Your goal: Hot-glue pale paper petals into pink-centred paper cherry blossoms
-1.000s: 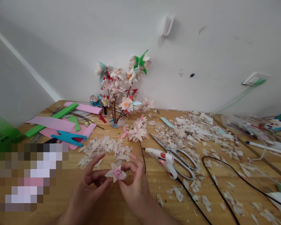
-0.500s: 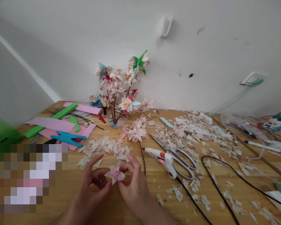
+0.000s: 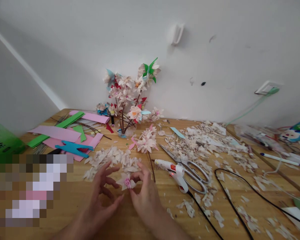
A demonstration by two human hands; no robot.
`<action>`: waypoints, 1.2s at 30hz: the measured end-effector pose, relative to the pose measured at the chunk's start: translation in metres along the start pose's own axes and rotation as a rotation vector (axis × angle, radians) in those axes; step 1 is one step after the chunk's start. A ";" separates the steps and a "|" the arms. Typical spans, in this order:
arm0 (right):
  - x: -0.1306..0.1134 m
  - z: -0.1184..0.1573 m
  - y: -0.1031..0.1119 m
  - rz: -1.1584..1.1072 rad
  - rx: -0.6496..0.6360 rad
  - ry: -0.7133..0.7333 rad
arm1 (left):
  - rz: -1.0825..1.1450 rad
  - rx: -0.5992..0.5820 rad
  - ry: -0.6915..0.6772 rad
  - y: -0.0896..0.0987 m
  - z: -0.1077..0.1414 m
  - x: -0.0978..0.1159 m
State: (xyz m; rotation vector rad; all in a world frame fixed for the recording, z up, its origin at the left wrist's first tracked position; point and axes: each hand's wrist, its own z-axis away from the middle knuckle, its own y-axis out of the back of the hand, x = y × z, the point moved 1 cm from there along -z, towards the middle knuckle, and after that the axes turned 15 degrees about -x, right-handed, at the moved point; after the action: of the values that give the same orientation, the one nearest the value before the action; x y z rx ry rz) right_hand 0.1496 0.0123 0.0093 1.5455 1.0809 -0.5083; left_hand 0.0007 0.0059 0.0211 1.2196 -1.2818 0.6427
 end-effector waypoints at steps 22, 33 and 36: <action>0.004 0.001 0.011 0.208 -0.442 -0.084 | 0.355 0.541 0.152 0.082 -0.029 -0.004; 0.005 0.003 0.011 0.162 -0.464 -0.088 | 0.234 0.172 0.230 0.053 -0.025 -0.005; 0.005 0.003 0.009 0.112 -0.439 -0.074 | 0.209 0.125 0.182 0.044 -0.023 0.000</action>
State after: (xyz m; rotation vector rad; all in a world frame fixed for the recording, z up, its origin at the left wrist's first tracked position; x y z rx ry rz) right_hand 0.1603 0.0120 0.0098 1.1822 0.9663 -0.2278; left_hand -0.0309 0.0403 0.0386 1.1073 -1.2396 0.9753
